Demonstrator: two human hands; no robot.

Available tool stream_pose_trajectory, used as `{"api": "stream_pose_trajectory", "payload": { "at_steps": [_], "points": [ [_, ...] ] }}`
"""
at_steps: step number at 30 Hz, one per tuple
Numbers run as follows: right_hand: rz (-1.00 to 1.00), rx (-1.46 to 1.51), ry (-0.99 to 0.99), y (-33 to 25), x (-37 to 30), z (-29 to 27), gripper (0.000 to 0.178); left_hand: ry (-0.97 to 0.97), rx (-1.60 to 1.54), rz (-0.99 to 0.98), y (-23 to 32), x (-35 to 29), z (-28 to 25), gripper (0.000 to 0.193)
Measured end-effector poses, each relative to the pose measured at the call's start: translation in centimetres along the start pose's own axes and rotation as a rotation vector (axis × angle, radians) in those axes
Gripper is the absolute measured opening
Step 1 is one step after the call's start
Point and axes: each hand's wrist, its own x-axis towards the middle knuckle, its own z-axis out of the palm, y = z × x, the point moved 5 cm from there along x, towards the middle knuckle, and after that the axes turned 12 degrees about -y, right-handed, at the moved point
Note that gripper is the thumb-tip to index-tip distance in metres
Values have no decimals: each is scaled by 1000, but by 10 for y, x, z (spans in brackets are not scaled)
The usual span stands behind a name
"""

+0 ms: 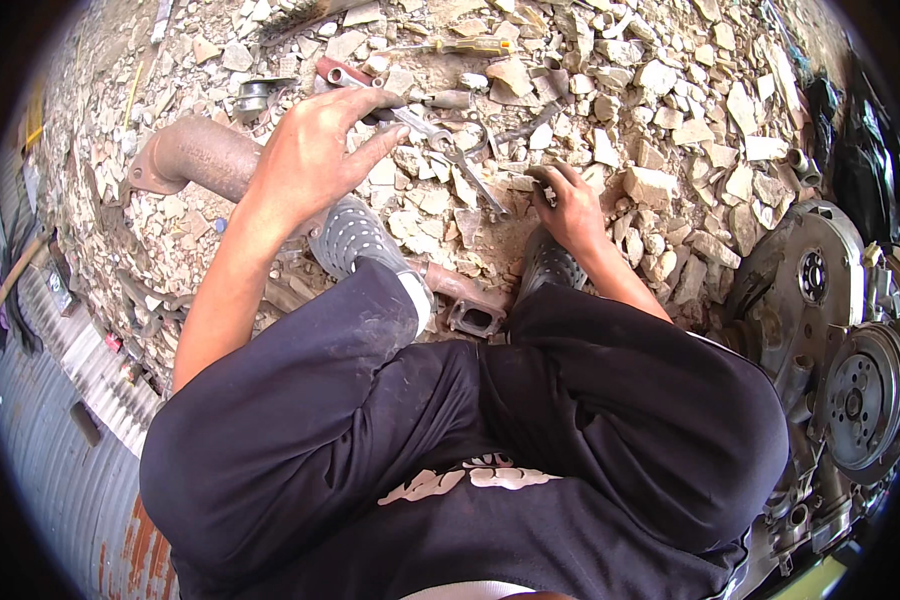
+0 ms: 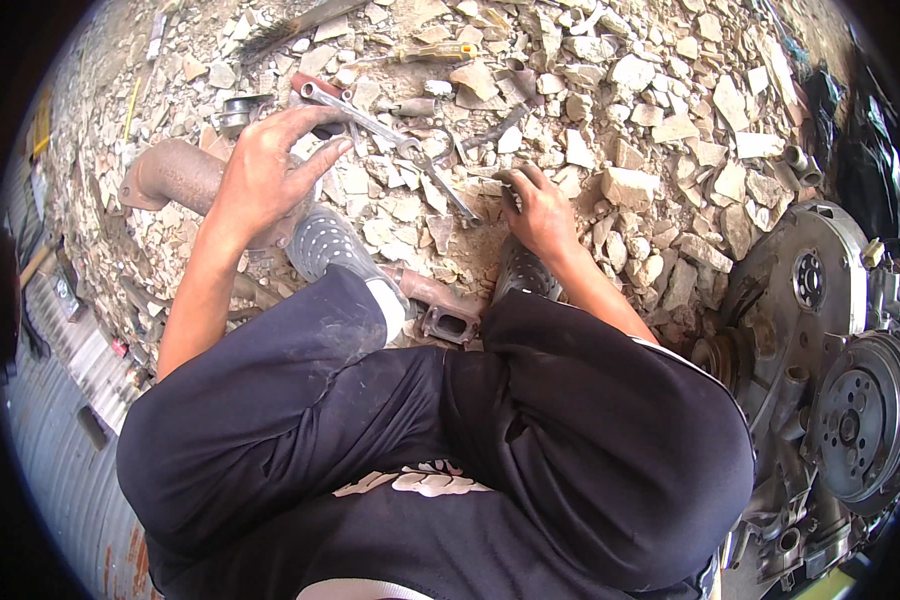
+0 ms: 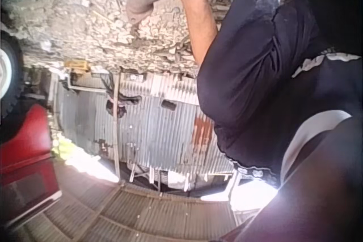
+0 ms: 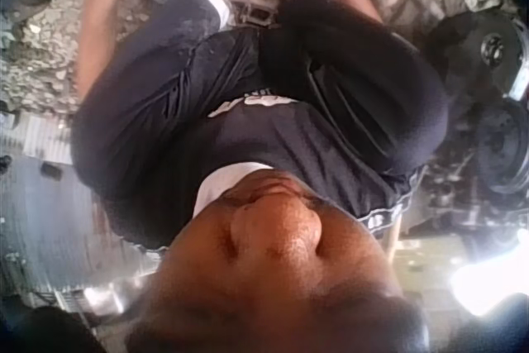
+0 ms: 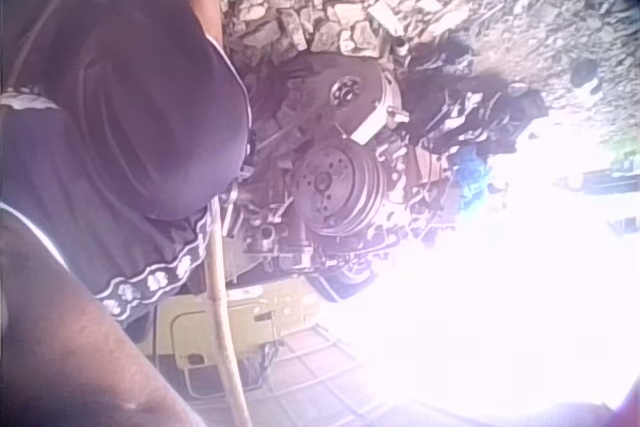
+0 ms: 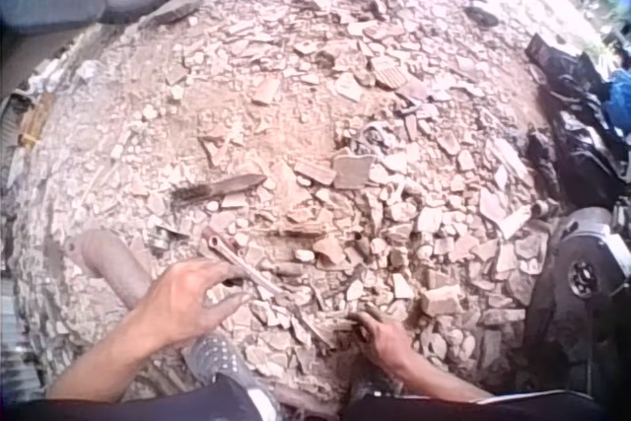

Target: The person sits on the ground and uses a wrench to loosen and remove bolts from a metal exhaust manifold. They then pick up a second manifold piece and attempt to fit it onto the first, adjusting the position and checking alignment.

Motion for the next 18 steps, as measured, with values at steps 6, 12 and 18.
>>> {"api": "stream_pose_trajectory", "payload": {
  "at_steps": [6, 12, 18],
  "points": [
    [-57, -225, -82, 6, 3, 15, 32, 14, 23, 6, 0, -1, 0, 30],
    [-11, -66, -117, -17, 10, -31, 27, 52, -55, -28, -8, 1, -3, 31],
    [-185, 115, -1, -92, 49, -148, 19, -96, -99, -167, -11, 1, -2, 44]
  ]
}}
